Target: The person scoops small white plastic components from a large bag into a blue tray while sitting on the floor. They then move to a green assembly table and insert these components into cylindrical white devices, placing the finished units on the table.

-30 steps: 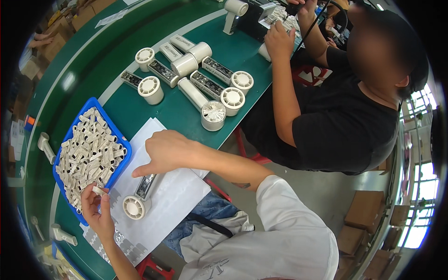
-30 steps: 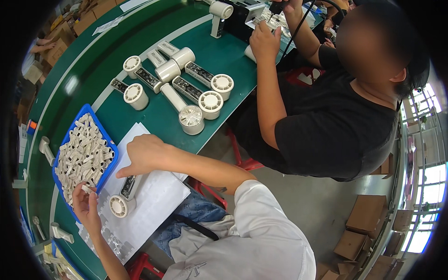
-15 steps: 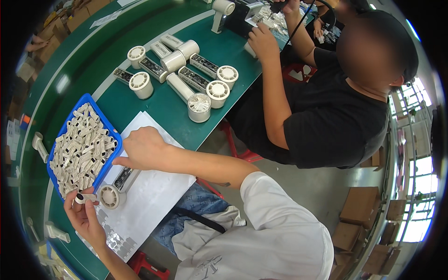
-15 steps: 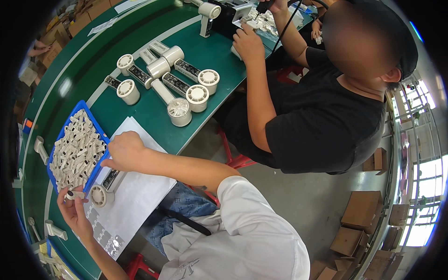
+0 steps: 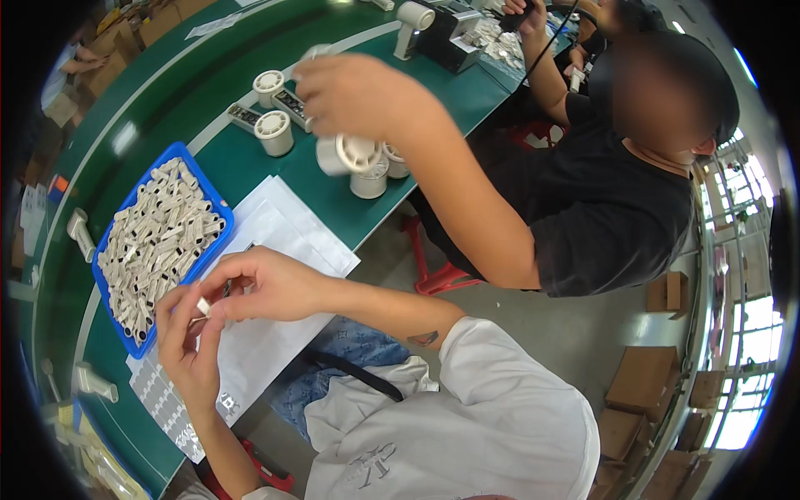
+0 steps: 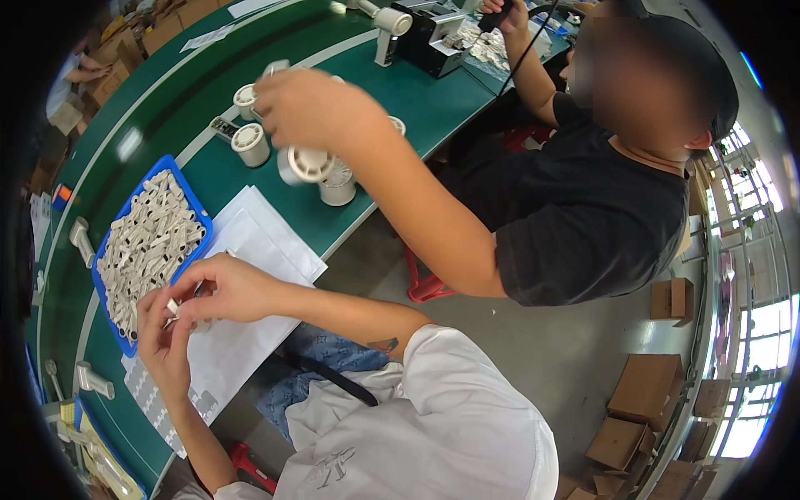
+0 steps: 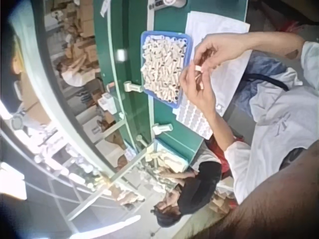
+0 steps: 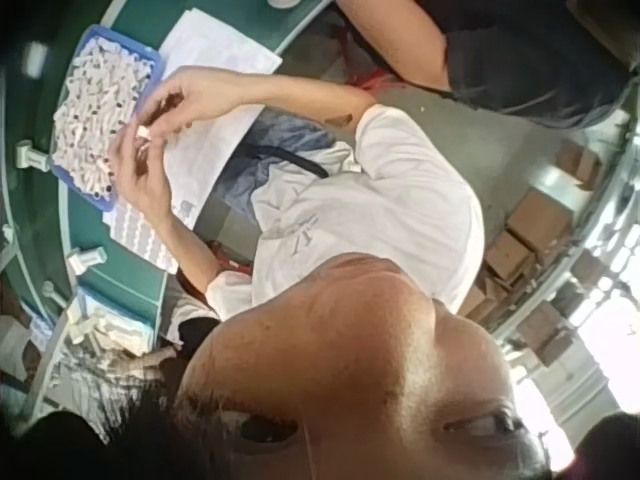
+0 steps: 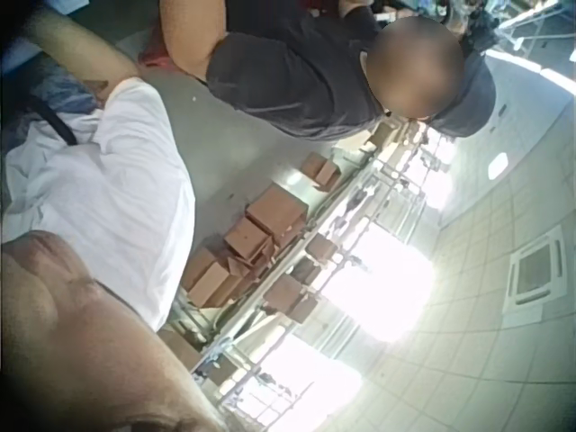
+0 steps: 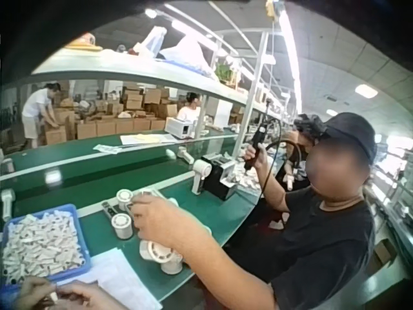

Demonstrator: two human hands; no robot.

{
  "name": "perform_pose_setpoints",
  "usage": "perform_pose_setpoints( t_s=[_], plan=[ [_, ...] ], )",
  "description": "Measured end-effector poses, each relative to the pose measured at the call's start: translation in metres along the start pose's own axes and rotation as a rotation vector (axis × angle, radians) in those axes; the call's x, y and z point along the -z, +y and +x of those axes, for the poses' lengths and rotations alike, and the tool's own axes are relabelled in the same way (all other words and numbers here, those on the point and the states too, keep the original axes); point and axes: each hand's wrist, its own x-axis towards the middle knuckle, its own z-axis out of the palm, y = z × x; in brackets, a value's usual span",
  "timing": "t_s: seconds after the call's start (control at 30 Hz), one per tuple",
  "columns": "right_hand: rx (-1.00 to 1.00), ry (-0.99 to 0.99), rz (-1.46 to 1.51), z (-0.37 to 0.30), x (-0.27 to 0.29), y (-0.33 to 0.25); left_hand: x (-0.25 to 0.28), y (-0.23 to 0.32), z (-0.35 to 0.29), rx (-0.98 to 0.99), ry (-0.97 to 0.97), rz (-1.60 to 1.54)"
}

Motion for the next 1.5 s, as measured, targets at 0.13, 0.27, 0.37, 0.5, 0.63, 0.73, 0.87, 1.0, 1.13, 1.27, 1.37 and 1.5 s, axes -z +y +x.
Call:
perform_pose_setpoints(
  t_s=[0.13, 0.27, 0.37, 0.5, 0.63, 0.73, 0.87, 1.0, 1.13, 1.27, 1.37, 1.5],
  plan=[
    [0.124, 0.044, 0.01, -0.001, -0.001, 0.021, -0.001, -0.008, 0.003, -0.052, -0.06, -0.017],
    [-0.008, 0.214, -0.004, -0.012, 0.011, 0.006, 0.012, -0.013, 0.015, -0.056, -0.096, 0.211],
    [-0.029, 0.306, -0.083, -0.015, 0.019, 0.01, 0.01, -0.048, 0.003, -0.045, -0.148, 0.346],
    [0.031, 0.299, -0.402, -0.012, 0.025, 0.014, 0.003, -0.051, 0.002, 0.029, -0.183, 0.36],
    [0.061, 0.216, -0.742, 0.0, 0.01, 0.005, 0.009, -0.051, 0.0, 0.04, -0.167, 0.353],
    [0.116, 0.056, -0.929, 0.009, 0.001, 0.009, 0.019, -0.056, -0.007, 0.014, -0.146, 0.373],
    [0.093, -0.051, -1.032, 0.022, -0.012, 0.018, 0.029, -0.06, -0.016, 0.033, -0.138, 0.329],
    [0.048, -0.091, -1.018, 0.03, -0.023, 0.018, 0.035, -0.065, -0.016, -0.009, -0.087, 0.307],
    [0.037, -0.093, -1.021, 0.031, -0.026, 0.02, 0.032, -0.066, -0.02, 0.007, -0.066, 0.29],
    [0.151, -0.044, -1.175, 0.025, -0.03, 0.031, 0.032, -0.072, -0.022, -0.081, -0.041, 0.299],
    [0.274, -0.014, -1.458, 0.022, -0.044, 0.042, 0.033, -0.074, -0.022, -0.159, -0.042, 0.313],
    [0.25, -0.06, -1.59, 0.031, -0.068, 0.039, 0.046, -0.075, -0.022, -0.183, -0.062, 0.371]
  ],
)
